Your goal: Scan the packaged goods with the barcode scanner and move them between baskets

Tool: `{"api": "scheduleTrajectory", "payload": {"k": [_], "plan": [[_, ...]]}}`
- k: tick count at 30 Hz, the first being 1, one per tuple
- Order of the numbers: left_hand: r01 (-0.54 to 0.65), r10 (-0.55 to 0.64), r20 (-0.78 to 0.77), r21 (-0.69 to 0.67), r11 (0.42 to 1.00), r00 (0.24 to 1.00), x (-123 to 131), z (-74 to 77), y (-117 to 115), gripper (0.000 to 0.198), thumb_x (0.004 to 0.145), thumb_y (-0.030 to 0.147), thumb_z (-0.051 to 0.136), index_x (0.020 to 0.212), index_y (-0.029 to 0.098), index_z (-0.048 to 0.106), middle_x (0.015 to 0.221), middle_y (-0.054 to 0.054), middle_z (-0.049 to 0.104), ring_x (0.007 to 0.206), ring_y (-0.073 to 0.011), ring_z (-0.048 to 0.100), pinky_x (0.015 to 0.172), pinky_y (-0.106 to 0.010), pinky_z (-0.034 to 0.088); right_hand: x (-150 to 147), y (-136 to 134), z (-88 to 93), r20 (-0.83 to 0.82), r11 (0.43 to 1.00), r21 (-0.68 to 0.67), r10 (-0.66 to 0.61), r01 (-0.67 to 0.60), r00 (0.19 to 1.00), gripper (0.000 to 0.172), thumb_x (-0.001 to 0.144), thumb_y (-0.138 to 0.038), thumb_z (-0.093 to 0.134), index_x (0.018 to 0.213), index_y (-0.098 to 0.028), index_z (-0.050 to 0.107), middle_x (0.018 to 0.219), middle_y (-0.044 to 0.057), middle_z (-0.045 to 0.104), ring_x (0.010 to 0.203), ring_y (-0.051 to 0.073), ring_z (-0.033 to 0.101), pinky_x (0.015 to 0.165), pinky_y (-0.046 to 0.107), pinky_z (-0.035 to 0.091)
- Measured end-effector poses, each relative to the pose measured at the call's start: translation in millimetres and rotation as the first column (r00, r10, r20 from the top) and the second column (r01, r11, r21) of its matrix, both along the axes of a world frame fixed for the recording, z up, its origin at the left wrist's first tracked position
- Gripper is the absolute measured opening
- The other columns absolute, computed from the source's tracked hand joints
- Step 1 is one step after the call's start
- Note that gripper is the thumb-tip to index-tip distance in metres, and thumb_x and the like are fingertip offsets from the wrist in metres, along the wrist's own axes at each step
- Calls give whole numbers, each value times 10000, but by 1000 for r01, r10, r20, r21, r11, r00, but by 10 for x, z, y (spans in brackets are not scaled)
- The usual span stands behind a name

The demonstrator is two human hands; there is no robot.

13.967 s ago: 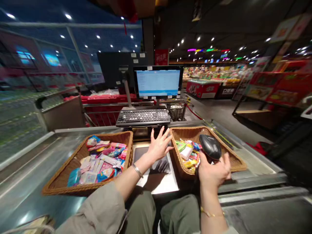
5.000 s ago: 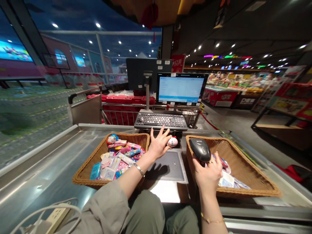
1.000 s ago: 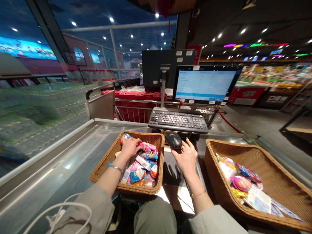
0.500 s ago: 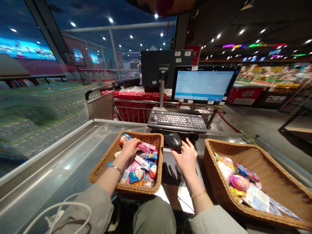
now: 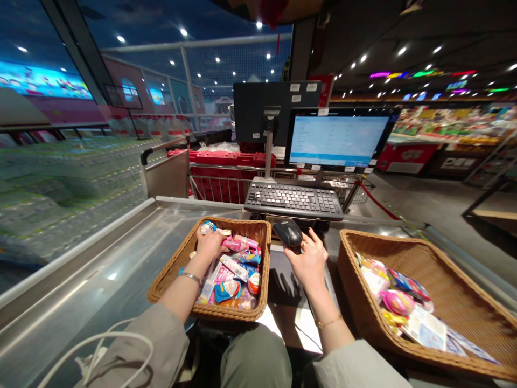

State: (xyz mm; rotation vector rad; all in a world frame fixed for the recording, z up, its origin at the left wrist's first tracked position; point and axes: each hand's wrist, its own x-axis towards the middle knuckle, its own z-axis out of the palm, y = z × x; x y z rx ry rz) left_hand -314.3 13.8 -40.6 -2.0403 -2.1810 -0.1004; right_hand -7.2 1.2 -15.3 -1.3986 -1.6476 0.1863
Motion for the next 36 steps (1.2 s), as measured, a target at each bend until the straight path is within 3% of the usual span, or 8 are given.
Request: {"api": "scheduleTrajectory", "payload": {"k": [11, 17, 25, 30, 36], "plan": [[92, -96, 30, 106, 990, 995, 70, 70, -18, 135, 830, 358, 659, 879, 256, 733, 991, -82, 726, 1076, -345, 611, 1092, -705, 112, 74, -6, 7, -19, 1000, 18, 1, 0, 1000, 191, 744, -388, 661, 800, -214, 715, 1214, 80, 693, 1331, 343, 426, 1044, 545, 273], [174, -212, 142, 242, 955, 967, 87, 75, 15, 135, 867, 355, 614, 925, 285, 713, 1048, -35, 732, 1115, -287, 601, 1142, -652, 57, 159, -34, 56, -16, 1000, 11, -12, 12, 1000, 183, 746, -385, 654, 786, -217, 714, 1214, 73, 694, 1333, 343, 423, 1041, 540, 277], [187, -265, 189, 350, 918, 946, 172, 129, 55, 169, 855, 404, 657, 983, 306, 710, 1125, -30, 727, 1158, -275, 590, 1166, -596, 50, 236, -84, 143, -11, 1000, 7, -23, 23, 1000, 162, 728, -363, 672, 792, -224, 724, 1212, 67, 696, 1334, 345, 428, 1044, 547, 273], [202, -284, 183, 368, 908, 941, 222, 228, 112, 146, 851, 388, 666, 968, 312, 709, 1116, -14, 733, 1174, -266, 589, 1170, -603, 7, 254, -98, 175, 2, 999, 6, -33, 33, 999, 164, 733, -366, 682, 815, -234, 735, 1215, 57, 696, 1332, 349, 436, 1040, 564, 276], [169, -250, 180, 376, 911, 951, 432, 433, 170, 173, 824, 391, 691, 973, 306, 716, 1152, -35, 721, 1192, -288, 570, 1160, -625, 45, 277, -92, 171, 5, 999, 27, -30, 30, 1000, 168, 734, -370, 676, 810, -231, 731, 1220, 56, 694, 1335, 349, 431, 1040, 555, 281]]}}
